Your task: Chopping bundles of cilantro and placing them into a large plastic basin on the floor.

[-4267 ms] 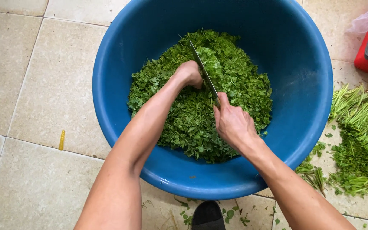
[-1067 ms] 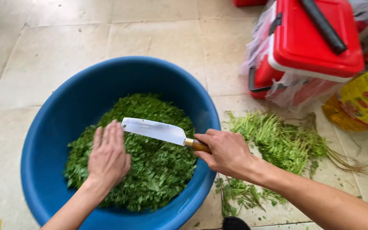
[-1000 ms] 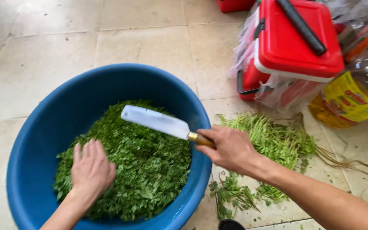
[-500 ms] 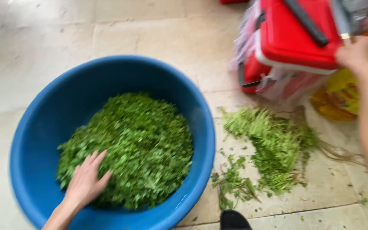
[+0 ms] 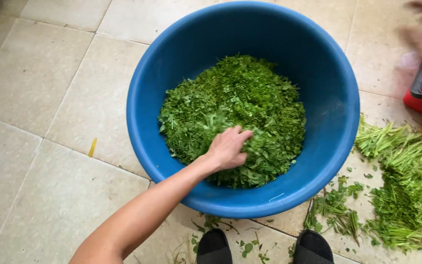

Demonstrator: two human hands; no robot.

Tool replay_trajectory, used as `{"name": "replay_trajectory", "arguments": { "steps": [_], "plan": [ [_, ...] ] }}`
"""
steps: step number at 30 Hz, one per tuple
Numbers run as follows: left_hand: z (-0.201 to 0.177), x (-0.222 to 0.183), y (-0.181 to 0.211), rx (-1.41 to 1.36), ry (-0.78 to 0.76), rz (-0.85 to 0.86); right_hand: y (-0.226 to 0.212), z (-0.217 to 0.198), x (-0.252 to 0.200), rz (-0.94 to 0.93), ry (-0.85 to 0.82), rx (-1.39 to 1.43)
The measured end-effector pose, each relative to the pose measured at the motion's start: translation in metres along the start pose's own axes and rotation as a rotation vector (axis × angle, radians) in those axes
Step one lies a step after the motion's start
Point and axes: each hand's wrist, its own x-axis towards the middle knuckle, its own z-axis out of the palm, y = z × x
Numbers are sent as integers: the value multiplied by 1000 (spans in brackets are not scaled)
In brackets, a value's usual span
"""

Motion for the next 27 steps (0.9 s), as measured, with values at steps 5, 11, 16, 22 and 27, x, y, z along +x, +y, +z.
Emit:
{"name": "replay_trajectory", "arguments": {
  "steps": [5, 11, 16, 22, 27],
  "plan": [
    [-28, -12, -13, -115, 63, -47, -158, 97, 113, -146, -220, 53],
    [-61, -17, -121, -440, 147, -520, -142, 219, 179, 189, -295, 250],
    [-26, 36, -187, -785, 331, -724, -143, 224, 184, 551, -258, 622],
    [-30, 66, -140, -924, 110, -450, -190, 216, 157, 610, -554, 802],
    [-43, 38, -119, -1003, 80, -204, -194, 178, 127, 410, -694, 843]
  ]
}}
